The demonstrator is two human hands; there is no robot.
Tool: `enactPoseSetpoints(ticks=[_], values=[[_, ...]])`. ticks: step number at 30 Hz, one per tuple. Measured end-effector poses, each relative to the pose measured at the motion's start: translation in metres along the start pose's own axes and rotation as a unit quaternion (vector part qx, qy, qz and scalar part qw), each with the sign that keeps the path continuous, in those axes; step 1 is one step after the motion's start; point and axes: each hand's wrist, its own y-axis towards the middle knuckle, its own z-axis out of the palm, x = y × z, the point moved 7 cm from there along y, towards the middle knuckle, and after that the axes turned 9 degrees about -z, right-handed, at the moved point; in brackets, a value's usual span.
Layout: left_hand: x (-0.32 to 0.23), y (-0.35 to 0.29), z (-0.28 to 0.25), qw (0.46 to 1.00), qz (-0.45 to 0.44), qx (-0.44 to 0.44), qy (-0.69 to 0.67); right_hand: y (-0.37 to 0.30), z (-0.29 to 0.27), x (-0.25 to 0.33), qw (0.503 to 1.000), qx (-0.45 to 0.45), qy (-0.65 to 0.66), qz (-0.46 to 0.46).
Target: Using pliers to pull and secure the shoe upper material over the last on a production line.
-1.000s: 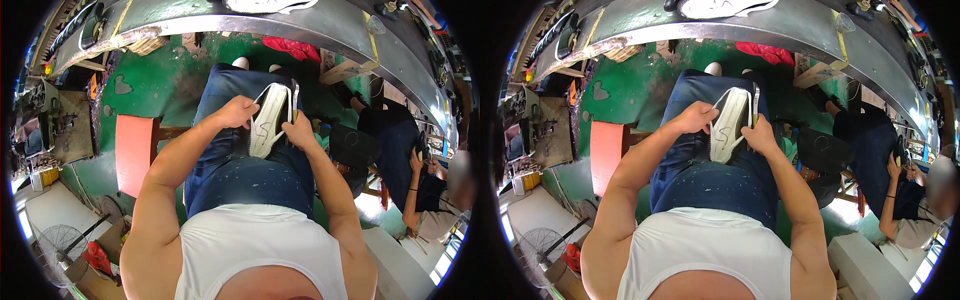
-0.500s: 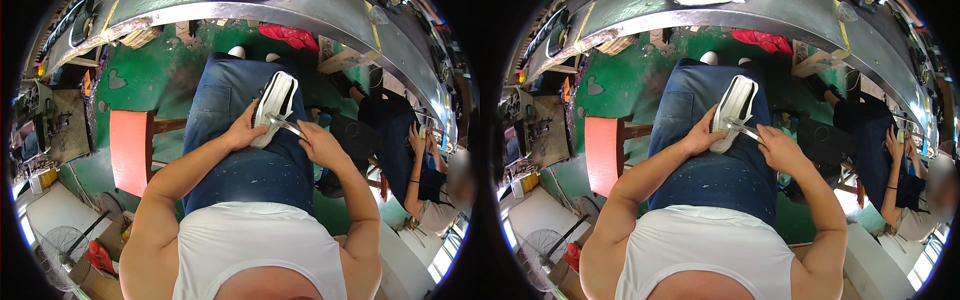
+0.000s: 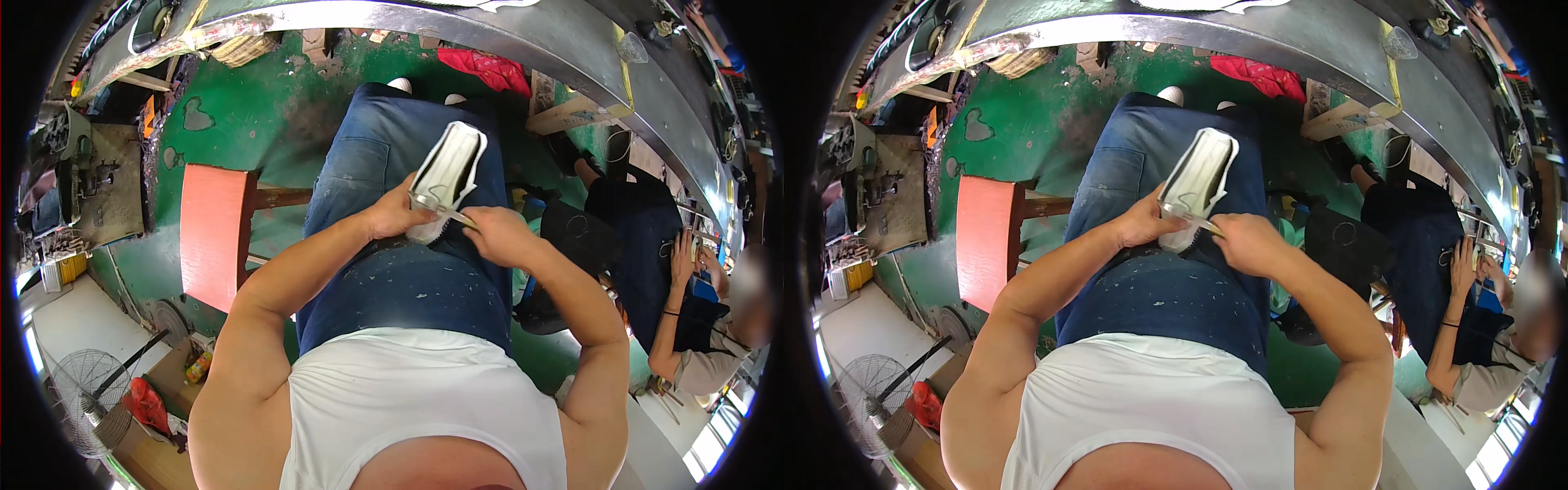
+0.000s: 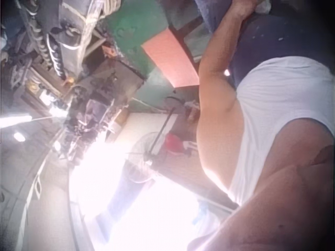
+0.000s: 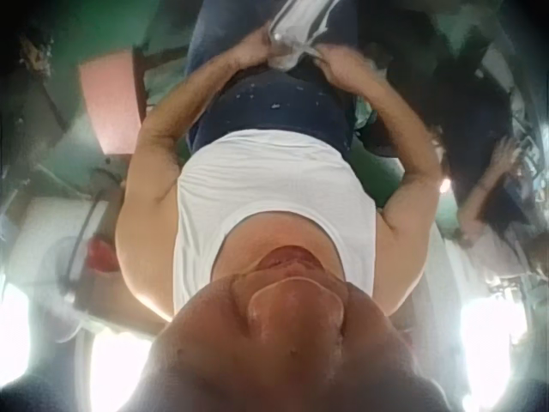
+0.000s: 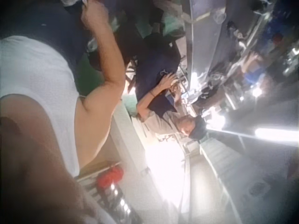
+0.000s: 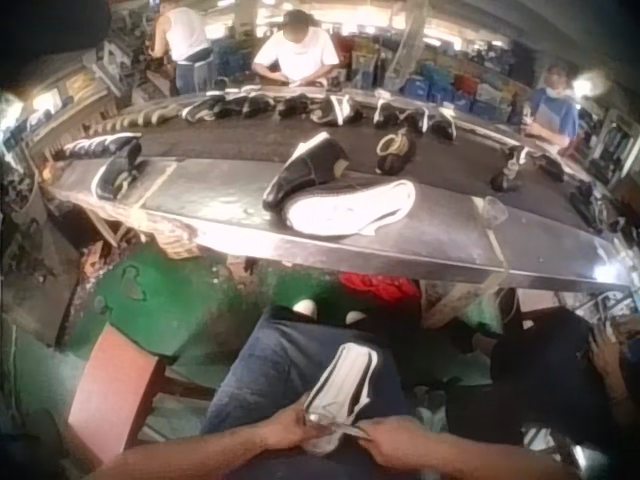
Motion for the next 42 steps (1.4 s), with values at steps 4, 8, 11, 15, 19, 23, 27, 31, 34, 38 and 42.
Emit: enactPoseSetpoints(ticks=[4, 8, 11, 15, 19, 23, 27, 31, 34, 38, 42], values=[[-0.004, -0.006, -0.002, 1.0, -0.015, 0.0, -0.009, -0.003, 0.004, 0.0, 0.998, -0.006, 0.061, 0.004], [-0.005, -0.004, -0.002, 0.995, 0.025, -0.043, 0.088, -0.02, -0.016, -0.005, 0.997, -0.081, 0.005, -0.007], [0.002, 0.001, 0.001, 0.993, 0.003, -0.045, 0.109, -0.015, -0.03, -0.001, 0.996, -0.036, -0.057, 0.058], [-0.003, -0.001, 0.013, 0.983, 0.051, -0.063, 0.168, 0.012, -0.052, 0.022, 0.981, 0.114, -0.142, 0.06], [0.003, -0.005, 0.014, 0.996, 0.008, 0.0, 0.085, 0.033, -0.047, 0.024, 0.928, 0.353, -0.096, 0.075], [-0.008, -0.002, 0.018, 0.903, -0.058, 0.079, -0.419, 0.03, -0.024, 0.002, 0.973, 0.21, 0.031, 0.093], [0.003, 0.017, 0.01, 0.89, -0.138, -0.143, -0.41, 0.016, -0.003, -0.005, 0.986, 0.075, 0.07, 0.129], [0.016, 0.038, -0.01, 0.923, -0.064, -0.309, -0.222, 0.004, 0.027, 0.0, 0.97, -0.174, 0.094, 0.139], [0.012, 0.036, -0.02, 0.932, -0.042, -0.351, -0.074, 0.001, 0.012, -0.027, 0.964, 0.075, 0.186, 0.176], [0.008, 0.035, -0.024, 0.924, -0.027, -0.371, 0.09, -0.008, -0.01, -0.036, 0.989, -0.014, -0.022, 0.144], [-0.016, 0.024, -0.012, 0.907, 0.107, -0.375, 0.156, 0.022, -0.032, -0.036, 0.985, -0.05, -0.097, 0.133]])
